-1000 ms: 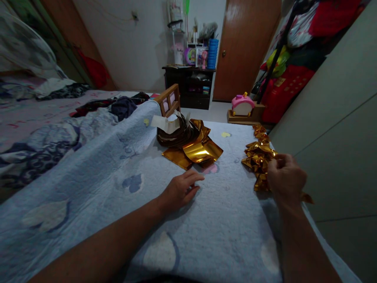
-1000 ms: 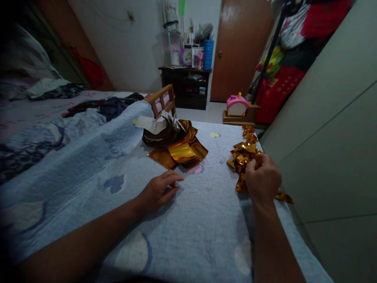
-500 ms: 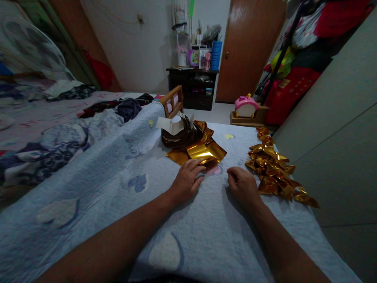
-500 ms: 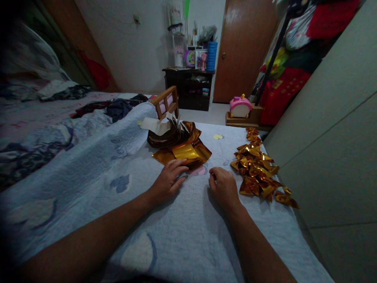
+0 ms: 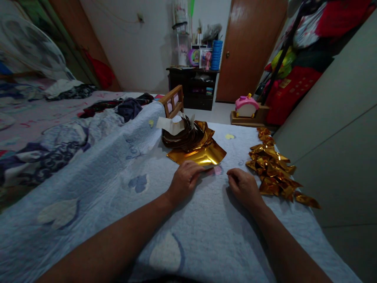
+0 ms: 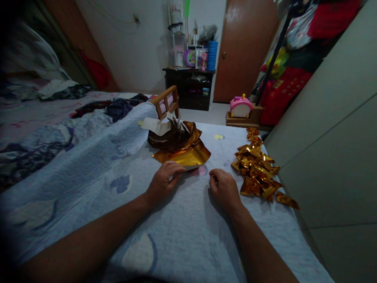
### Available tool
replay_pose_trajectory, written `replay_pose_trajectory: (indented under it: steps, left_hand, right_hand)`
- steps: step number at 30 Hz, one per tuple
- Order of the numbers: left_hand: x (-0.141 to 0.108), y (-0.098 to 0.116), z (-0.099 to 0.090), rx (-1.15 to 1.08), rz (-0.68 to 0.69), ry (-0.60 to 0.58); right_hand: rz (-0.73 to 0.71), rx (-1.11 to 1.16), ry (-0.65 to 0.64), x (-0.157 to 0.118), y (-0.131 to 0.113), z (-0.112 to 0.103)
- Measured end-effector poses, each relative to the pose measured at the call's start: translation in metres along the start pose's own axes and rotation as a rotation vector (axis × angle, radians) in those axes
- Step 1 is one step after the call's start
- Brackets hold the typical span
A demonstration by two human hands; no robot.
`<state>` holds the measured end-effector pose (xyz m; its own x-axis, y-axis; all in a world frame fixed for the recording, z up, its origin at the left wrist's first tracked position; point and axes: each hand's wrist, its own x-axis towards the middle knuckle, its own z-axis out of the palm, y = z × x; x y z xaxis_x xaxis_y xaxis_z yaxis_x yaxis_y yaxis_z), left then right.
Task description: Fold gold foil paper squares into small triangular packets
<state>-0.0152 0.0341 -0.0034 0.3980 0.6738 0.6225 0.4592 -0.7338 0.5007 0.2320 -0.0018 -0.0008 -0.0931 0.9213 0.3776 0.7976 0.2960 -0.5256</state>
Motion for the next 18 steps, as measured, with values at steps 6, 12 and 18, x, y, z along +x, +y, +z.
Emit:
replay_pose_trajectory:
  steps: [6, 12, 18]
  left_hand:
    - [-0.002, -0.001, 0.002, 0.015, -0.128, 0.051]
    - [0.001, 0.003, -0.001, 0.065, -0.015, -0.008]
    - [0.0, 0.012, -0.008, 0.005, 0.021, 0.072]
  right_hand:
    - [-0.036, 0.154, -0.068, -0.001, -0.018, 0.002]
    - [0.01, 0.167, -0.187, -0.003, -0.02, 0.008]
    - [0.016, 0.217, -0.085, -0.002, -0.011, 0.012]
